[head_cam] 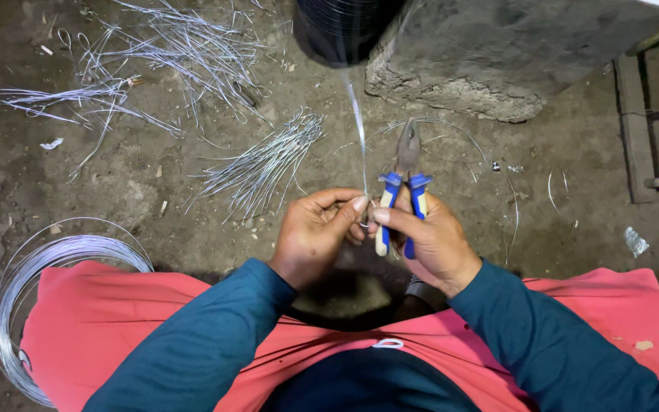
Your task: The person repeatedly picks up thin metal wires, bends them into loops by hand, and uses pliers to tighten and trim the ends. Finished looped wires are placed on the floor in a growing pile.
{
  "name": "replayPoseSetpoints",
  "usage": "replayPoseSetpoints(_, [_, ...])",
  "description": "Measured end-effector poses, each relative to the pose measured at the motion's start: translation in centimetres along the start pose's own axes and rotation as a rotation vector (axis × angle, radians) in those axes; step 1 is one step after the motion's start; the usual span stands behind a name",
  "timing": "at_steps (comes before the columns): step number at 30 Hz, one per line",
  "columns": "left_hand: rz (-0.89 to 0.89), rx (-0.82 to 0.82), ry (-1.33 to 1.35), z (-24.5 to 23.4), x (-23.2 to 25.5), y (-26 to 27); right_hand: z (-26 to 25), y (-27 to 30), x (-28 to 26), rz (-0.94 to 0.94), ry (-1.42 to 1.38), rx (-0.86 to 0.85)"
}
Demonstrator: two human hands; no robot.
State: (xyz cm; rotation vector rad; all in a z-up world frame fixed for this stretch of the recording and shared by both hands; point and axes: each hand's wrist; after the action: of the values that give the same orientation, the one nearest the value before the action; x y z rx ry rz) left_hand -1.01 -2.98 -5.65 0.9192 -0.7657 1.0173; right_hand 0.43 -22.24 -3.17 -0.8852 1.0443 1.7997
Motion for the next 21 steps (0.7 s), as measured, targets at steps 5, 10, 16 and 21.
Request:
replayPoseSetpoints(5, [0.046,-0.023,0.049,0.4,-0.2,0.0,-0.2,-0.3,-1.2,0.007,0.046,0.005])
replayPoseSetpoints(10, [-0.065,0.037,-0.001,0.2,-0.1,-0.4,-0.7,-0.4,-1.0,-0.042,0.32,-0.03])
replayPoseSetpoints(16, [-0.109,0.0,0.209,0.0,-0.5,-0.2,-0.5,0.0,-0.3,0.018,0.092,-0.117])
replayPoseSetpoints(21, [-0.08,-0.043,0.414,0.0,-1.4,0.1,-0.4,-0.1,0.5,0.001,0.087,-0.164])
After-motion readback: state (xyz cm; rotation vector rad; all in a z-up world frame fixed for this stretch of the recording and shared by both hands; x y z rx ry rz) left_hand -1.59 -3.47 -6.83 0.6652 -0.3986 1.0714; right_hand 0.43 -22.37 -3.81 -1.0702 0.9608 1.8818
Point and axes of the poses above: each hand's wrist, its own y-axis away from the middle knuckle, its own z-axis out of the palm, x = y × z, and after that the axes turned 5 degrees about -z, right-handed
